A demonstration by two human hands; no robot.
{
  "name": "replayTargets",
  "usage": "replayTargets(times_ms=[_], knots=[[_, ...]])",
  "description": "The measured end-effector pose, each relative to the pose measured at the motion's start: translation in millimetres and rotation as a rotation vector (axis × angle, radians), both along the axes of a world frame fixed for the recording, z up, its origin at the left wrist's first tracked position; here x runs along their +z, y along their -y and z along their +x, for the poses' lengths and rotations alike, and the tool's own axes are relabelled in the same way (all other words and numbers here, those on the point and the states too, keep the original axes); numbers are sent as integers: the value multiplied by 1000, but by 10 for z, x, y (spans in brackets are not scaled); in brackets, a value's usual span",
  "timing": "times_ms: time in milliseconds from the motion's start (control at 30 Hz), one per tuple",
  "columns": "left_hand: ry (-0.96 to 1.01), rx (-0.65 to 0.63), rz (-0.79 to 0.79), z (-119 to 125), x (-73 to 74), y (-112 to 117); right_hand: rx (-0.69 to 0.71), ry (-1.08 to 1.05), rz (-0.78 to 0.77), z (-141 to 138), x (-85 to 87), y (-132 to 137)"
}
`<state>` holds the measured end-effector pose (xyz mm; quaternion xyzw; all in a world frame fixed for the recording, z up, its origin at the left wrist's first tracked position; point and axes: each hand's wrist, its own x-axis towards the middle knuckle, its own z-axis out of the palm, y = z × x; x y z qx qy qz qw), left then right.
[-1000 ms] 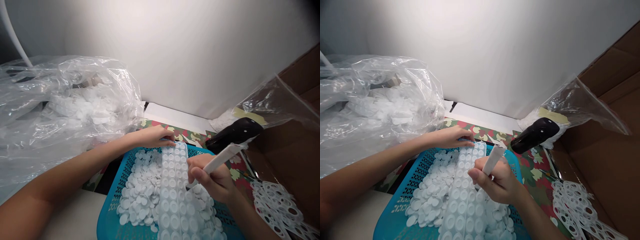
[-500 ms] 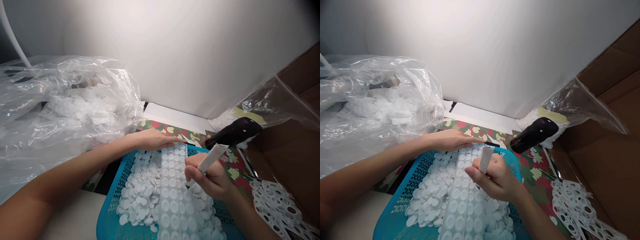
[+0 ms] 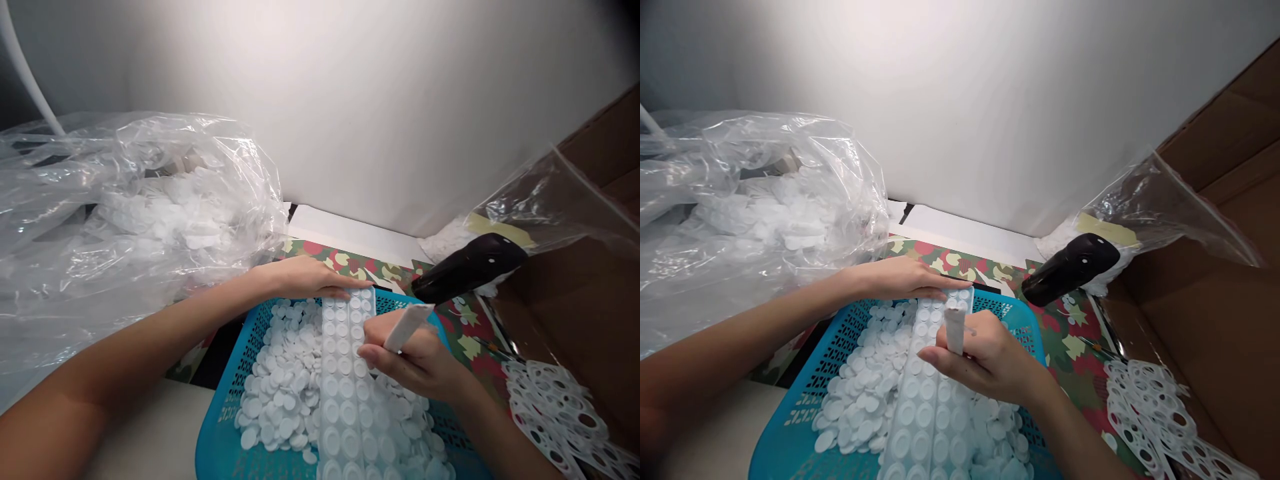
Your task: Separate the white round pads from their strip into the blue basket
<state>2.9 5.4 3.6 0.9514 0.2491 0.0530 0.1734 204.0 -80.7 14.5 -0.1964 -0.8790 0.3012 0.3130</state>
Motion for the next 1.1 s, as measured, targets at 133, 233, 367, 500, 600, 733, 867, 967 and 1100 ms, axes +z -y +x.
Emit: replayTargets(times_ms=[133, 233, 367, 500, 600, 733, 867, 967, 1100], knots=[[-1, 13, 10, 2, 3, 1, 52, 168, -22, -14, 6, 2], [-5, 7, 15, 4, 5, 3, 91, 377, -63, -24, -11, 2], [-10, -4, 29, 5, 6, 3, 109, 423, -60, -18, -12, 21], [-31, 22, 25, 8, 4, 4, -33, 23, -36, 18, 38, 63], [-42, 31, 31, 9, 3, 3, -177, -306, -98, 43, 56, 75], [-34, 32, 33, 10, 1, 1, -88, -260, -270, 31, 52, 72], [-34, 27, 32, 11, -5, -1, 37, 34, -308, -7, 61, 102], [-46, 20, 46, 11, -10, -1, 53, 101, -275, -29, 73, 117], [-61, 23, 47, 10, -9, 1, 75, 115, -249, -41, 90, 113]])
